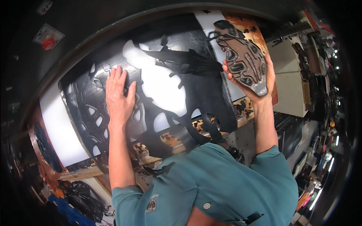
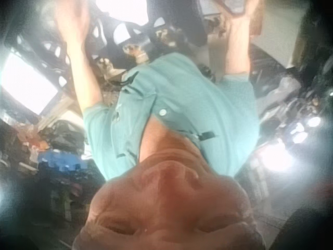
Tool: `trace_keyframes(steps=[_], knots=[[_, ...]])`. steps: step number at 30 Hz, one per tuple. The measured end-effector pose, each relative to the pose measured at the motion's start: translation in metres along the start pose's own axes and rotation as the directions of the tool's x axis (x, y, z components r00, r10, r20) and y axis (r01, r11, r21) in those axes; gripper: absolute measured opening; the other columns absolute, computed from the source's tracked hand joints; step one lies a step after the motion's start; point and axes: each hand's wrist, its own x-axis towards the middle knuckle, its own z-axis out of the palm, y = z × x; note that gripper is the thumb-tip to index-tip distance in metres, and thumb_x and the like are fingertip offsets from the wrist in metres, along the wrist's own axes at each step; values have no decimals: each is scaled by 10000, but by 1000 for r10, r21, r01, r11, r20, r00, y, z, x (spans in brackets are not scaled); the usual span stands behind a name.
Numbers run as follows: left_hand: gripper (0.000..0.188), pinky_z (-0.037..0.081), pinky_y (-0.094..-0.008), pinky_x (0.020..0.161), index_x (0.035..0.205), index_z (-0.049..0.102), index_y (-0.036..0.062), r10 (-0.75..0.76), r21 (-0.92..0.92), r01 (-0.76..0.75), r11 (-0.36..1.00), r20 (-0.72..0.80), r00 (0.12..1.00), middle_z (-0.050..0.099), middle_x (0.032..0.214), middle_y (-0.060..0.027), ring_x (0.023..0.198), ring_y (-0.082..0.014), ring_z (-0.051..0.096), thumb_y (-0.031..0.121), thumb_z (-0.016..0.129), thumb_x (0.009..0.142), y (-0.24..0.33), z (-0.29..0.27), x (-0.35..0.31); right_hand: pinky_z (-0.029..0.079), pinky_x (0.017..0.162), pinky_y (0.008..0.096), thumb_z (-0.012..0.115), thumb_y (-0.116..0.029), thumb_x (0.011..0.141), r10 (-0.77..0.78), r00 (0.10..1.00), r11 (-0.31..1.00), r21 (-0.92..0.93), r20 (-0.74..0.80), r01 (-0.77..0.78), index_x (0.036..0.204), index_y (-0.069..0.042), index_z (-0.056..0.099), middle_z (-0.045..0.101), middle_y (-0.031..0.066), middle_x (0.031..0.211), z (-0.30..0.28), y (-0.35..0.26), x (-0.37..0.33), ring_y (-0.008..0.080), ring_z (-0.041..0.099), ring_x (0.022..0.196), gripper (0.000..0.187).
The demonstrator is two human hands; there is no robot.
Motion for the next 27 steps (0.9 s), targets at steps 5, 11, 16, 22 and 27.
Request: trace_keyframes(steps=[5, 11, 16, 22, 27], knots=[[458, 360, -506, 1252, 1374, 673, 7, -9, -3, 9, 1000, -7, 1000, 595, 1533, -194, 1492, -380, 491, 147, 777, 950, 0, -1, -2, 498, 1069, 399, 740, -500, 923, -356, 934, -64, -998, 34, 12, 1497, 0, 583, 654, 161, 1281, -4, 11, 15, 301, 649, 1099, 777], [447, 362, -496, 1253, 1380, 671, 15, 14, -6, -14, 1000, -5, 1000, 589, 1541, -184, 1495, -372, 488, 143, 765, 962, -4, 0, -3, 369, 1216, 499, 588, -526, 1010, -364, 869, -589, -806, 336, 65, 1536, -67, 571, 385, 294, 1614, -75, 47, 20, 406, 421, 1455, 699], [422, 361, -484, 1253, 1368, 682, 15, 9, -13, -9, 1000, 10, 1000, 608, 1522, -184, 1491, -364, 497, 128, 755, 967, -7, 1, -4, 515, 1078, 409, 643, -250, 1045, -579, 777, -460, -886, 246, -62, 1308, -26, 736, 746, 187, 1245, -102, -21, 13, 315, 683, 1197, 357], [397, 438, -453, 1195, 1363, 684, 0, -187, -182, 176, 967, -41, 982, 631, 1497, -192, 1475, -346, 527, 74, 733, 975, 17, -3, 13, 484, 1139, 414, 784, -393, 962, -541, 788, -404, -913, 295, 64, 1493, -27, 574, 565, 202, 1506, -73, 32, -7, 321, 553, 1393, 679], [527, 398, -515, 1221, 1443, 627, 34, 170, -305, -174, 937, -39, 985, 622, 1483, -229, 1450, -376, 541, 182, 782, 961, 99, 19, 46, 546, 1064, 404, 737, -326, 1001, -592, 765, -211, -965, 253, 155, 1357, -5, 687, 674, 175, 1376, -97, 37, 12, 290, 678, 1243, 482]])
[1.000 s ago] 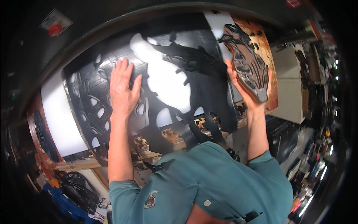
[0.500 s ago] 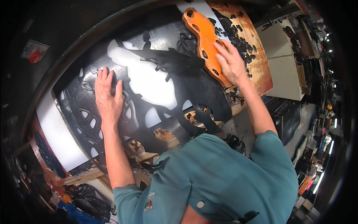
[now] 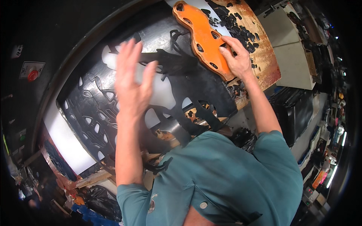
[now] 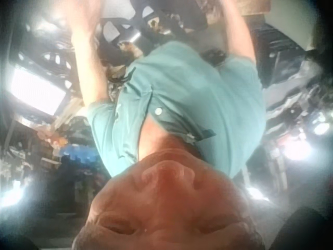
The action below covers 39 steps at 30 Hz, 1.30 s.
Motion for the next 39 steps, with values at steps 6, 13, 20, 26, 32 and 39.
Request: trace_keyframes(steps=[6, 13, 20, 26, 32, 39], knots=[[498, 431, -531, 1131, 1302, 709, 20, 45, 141, -70, 988, 176, 983, 747, 895, -122, 967, -302, 703, 305, 836, 915, 32, 19, 31, 601, 909, 337, 713, -228, 1008, 376, 914, 926, 25, -150, -377, 1366, -52, 711, 766, 160, 1210, -30, 17, 32, 215, 747, 1055, 398], [168, 527, -503, 1003, 1053, 798, 31, -53, -133, 94, 987, 282, 958, 754, 818, -109, 765, -258, 725, 161, 794, 947, -6, -42, -14, 505, 1111, 431, 834, -410, 908, -139, 990, 946, -292, 28, 141, 1443, -5, 623, 653, 187, 1380, 3, -24, -11, 336, 634, 1280, 703], [406, 573, -410, 722, 1114, 801, -10, -522, 142, 511, 847, 401, 753, 755, 773, -193, 724, -315, 758, 370, 745, 984, 18, -34, 0, 540, 1040, 351, 798, -218, 972, 273, 954, 936, 195, 120, -292, 1312, -24, 724, 706, 103, 1309, -3, -4, 22, 217, 682, 1194, 398], [229, 532, -401, 741, 921, 738, -7, -180, 214, 84, 973, 483, 857, 708, 787, -162, 700, -326, 691, 213, 801, 918, 26, -27, -17, 393, 1224, 464, 909, -485, 787, 4, 986, 972, -234, 170, 37, 1512, -26, 572, 470, 219, 1590, 1, -37, 3, 387, 454, 1484, 922], [234, 579, -307, 790, 1149, 705, -14, -896, -762, 622, 178, 136, 423, 722, 1020, -73, 837, -170, 691, 208, 660, 1088, -22, -70, -79, 434, 1191, 425, 886, -329, 864, -88, 985, 992, -73, 147, 99, 1419, -41, 667, 527, 187, 1572, -1, -13, 4, 337, 530, 1436, 662], [479, 586, -371, 1018, 1469, 535, -39, -877, -610, 637, 471, -247, 412, 662, 1373, -176, 1213, -269, 668, 220, 659, 1085, -25, -112, -112, 571, 979, 304, 674, -154, 1072, 191, 982, 900, 401, -7, -172, 1305, 1, 726, 760, 109, 1217, -2, 26, 27, 170, 723, 1098, 285]])
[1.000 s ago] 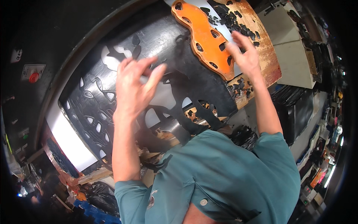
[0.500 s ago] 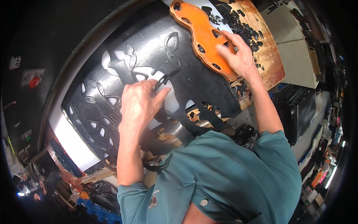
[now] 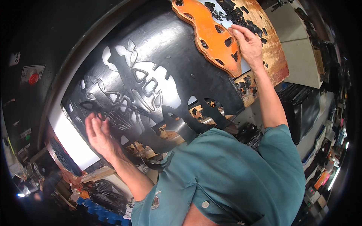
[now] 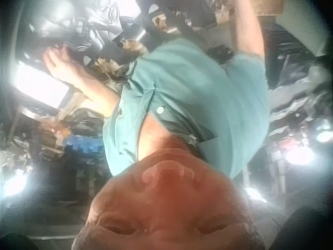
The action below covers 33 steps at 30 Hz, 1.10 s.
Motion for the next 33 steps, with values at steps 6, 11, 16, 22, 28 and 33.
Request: trace_keyframes(steps=[6, 11, 16, 22, 28, 33], knots=[[316, 478, -378, 1162, 1373, 660, -48, 331, 115, -360, 926, 211, 920, 676, 1407, -181, 1337, -238, 623, 90, 559, 1106, 29, 32, -19, 576, 976, 339, 617, -255, 1113, 163, 977, 962, 241, -139, -126, 1358, 48, 661, 745, 149, 1210, -3, -13, -14, 197, 727, 1070, 392], [372, 457, -452, 1185, 1352, 691, -4, 429, 260, -739, 621, 677, 599, 661, 1435, -225, 1402, -362, 590, 75, 717, 988, 25, 106, -37, 451, 1173, 470, 842, -499, 878, -152, 980, 874, -446, 125, 193, 1511, 7, 547, 518, 278, 1526, -3, -44, -43, 363, 525, 1404, 862], [667, 255, -563, 1290, 1511, 530, -43, 304, 368, -868, 334, 830, 468, 424, 1640, -278, 1560, -470, 333, 251, 773, 964, -10, 163, -21, 377, 1227, 548, 912, -609, 706, -134, 930, 673, -657, 342, 339, 1615, -30, 416, 312, 326, 1645, 29, -53, -43, 486, 374, 1485, 1186], [585, 241, -541, 1302, 1527, 545, -2, 417, 347, -900, 264, 801, 431, 430, 1653, -242, 1583, -426, 319, 242, 696, 1016, -32, 163, -6, 361, 1243, 494, 942, -416, 667, -94, 947, 754, -599, 308, 270, 1530, -98, 577, 394, 250, 1638, 29, -57, -31, 420, 396, 1503, 990], [575, 211, -571, 1306, 1549, 513, -2, 399, 409, -899, 155, 807, 436, 396, 1678, -229, 1594, -451, 276, 238, 655, 1045, -32, 170, 5, 436, 1157, 500, 947, -385, 623, -130, 963, 838, -493, 237, 234, 1500, -86, 607, 465, 230, 1530, 32, -65, -42, 403, 484, 1350, 987], [618, 221, -582, 1306, 1550, 470, -6, 313, 212, -959, 189, 913, 263, 382, 1667, -258, 1585, -456, 288, 263, 672, 1031, -28, 183, -52, 400, 1200, 507, 951, -359, 626, -124, 967, 783, -577, 221, 232, 1518, -106, 593, 443, 236, 1569, 45, -58, -50, 423, 465, 1407, 994]])
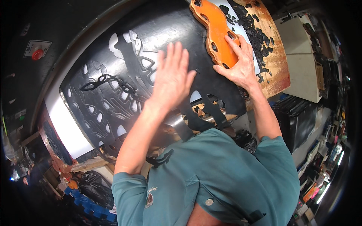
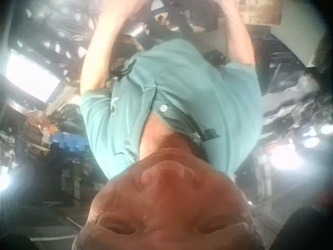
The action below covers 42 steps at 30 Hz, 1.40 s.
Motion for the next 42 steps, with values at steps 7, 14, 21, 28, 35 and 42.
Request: trace_keyframes(steps=[7, 14, 21, 28, 35, 42], knots=[[267, 507, -505, 1141, 1142, 735, 15, 539, -678, -249, 692, 255, 803, 741, 1243, -166, 1219, -361, 691, 188, 765, 941, 50, -29, -24, 453, 1147, 516, 947, -402, 598, -59, 998, 998, 30, -34, 60, 1494, -91, 614, 463, 231, 1540, -4, 11, 1, 413, 488, 1339, 1005], [542, 288, -566, 1276, 1473, 554, -46, 31, -191, -52, 980, -112, 993, 496, 1565, -293, 1529, -480, 372, 240, 668, 1027, 5, 11, 68, 480, 1146, 378, 975, -187, 703, 119, 985, 726, 665, 127, -173, 1535, 20, 540, 545, 193, 1523, -25, 21, 13, 252, 589, 1339, 962], [264, 496, -550, 1092, 1147, 710, 23, 459, -581, -334, 743, 79, 885, 687, 1201, -191, 1256, -428, 622, 210, 715, 961, 42, -1, 46, 480, 1127, 353, 912, -102, 773, 178, 969, 489, 839, 174, -240, 1574, 81, 444, 598, 197, 1462, -33, 17, 17, 222, 620, 1286, 946], [437, 383, -559, 1229, 1302, 680, 48, 133, -387, -160, 908, -94, 987, 638, 1424, -212, 1419, -422, 540, 143, 803, 893, -12, -42, -12, 457, 1149, 379, 938, -187, 743, 160, 974, 615, 755, 159, -225, 1526, 102, 503, 573, 216, 1488, -37, 11, 9, 246, 588, 1331, 941], [511, 326, -511, 1276, 1438, 623, -19, -127, -86, 111, 990, -209, 970, 563, 1571, -180, 1527, -377, 445, 144, 739, 967, -82, -26, -30, 413, 1209, 510, 978, -380, 610, -27, 995, 925, 381, 92, -10, 1477, -64, 636, 445, 326, 1563, -17, -37, -8, 439, 462, 1455, 983], [491, 389, -541, 1225, 1372, 642, -43, -119, -99, 95, 991, -274, 954, 604, 1507, -205, 1473, -411, 495, 137, 774, 935, -81, -25, -28, 488, 1079, 528, 910, -283, 568, -269, 963, 963, 41, 35, 267, 1390, -41, 673, 484, 289, 1469, 33, -70, 17, 446, 521, 1245, 889]])
